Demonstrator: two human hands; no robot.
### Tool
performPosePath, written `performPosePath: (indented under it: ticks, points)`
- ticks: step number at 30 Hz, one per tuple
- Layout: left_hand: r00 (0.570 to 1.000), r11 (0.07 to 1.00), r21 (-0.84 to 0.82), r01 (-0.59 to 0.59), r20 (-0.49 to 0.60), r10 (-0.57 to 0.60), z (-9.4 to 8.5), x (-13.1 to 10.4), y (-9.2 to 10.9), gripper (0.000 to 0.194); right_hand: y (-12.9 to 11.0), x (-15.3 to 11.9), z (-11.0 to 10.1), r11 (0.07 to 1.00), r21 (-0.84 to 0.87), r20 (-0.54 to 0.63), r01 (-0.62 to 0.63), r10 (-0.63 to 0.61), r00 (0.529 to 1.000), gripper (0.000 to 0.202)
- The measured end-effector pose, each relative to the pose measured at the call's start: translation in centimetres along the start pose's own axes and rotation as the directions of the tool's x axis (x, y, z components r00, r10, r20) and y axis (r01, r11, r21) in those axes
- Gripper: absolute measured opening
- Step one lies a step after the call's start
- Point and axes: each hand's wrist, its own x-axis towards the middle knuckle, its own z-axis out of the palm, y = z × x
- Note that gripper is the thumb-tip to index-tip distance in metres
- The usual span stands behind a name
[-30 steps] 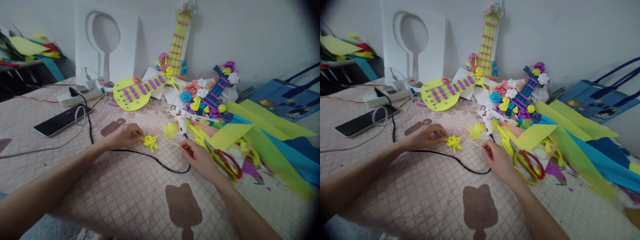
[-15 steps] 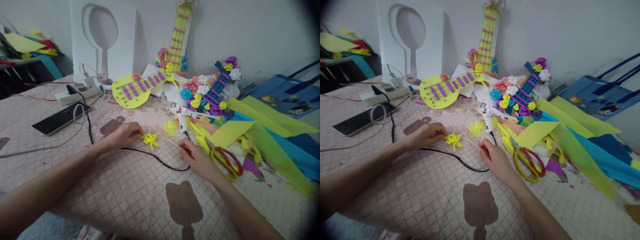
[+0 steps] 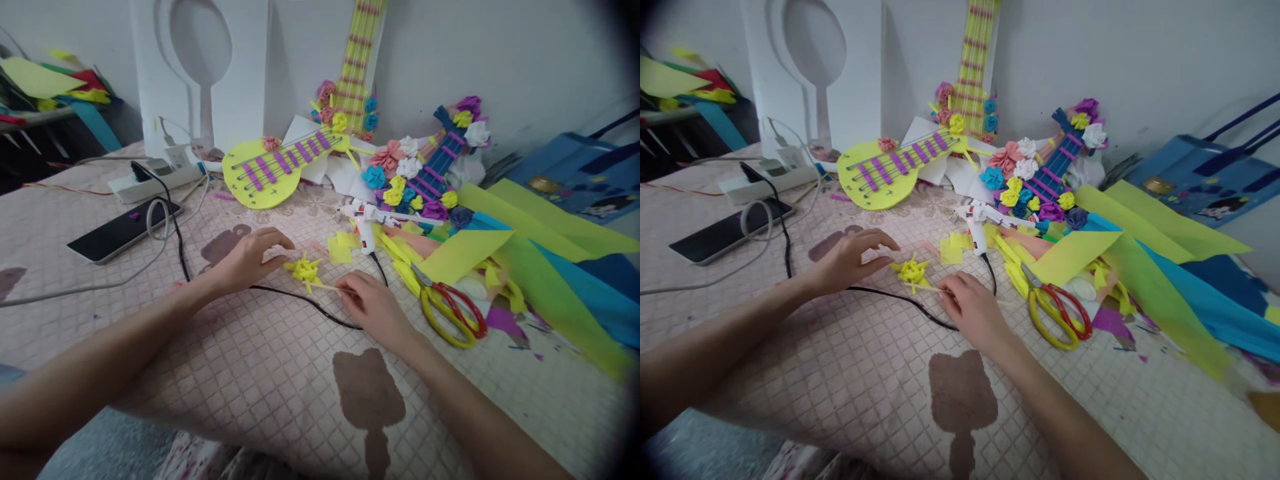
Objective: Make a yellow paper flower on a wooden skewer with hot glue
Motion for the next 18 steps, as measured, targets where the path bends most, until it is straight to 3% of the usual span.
performPosePath:
  ticks: [6,12,18]
  points:
    - [0.987,0.989,0.021,-0.147,0.063,0.145,0.7,-0.9,2.5,0.021,0.1,0.5,1.1,0.983,-0.119,-0.016,0.139,-0.141,0.990,0.017]
    - [0.990,0.970,0.197,-0.141,0.055,0.132,2.5,-1.4,3.1,0.015,-0.1,1.0,1.6,0.968,-0.156,-0.040,0.199,-0.207,0.977,0.021]
    - [0.989,0.959,0.240,-0.150,0.048,0.142,2.7,-1.4,3.7,0.008,-0.3,1.0,1.7,0.961,-0.177,-0.053,0.214,-0.227,0.972,0.022]
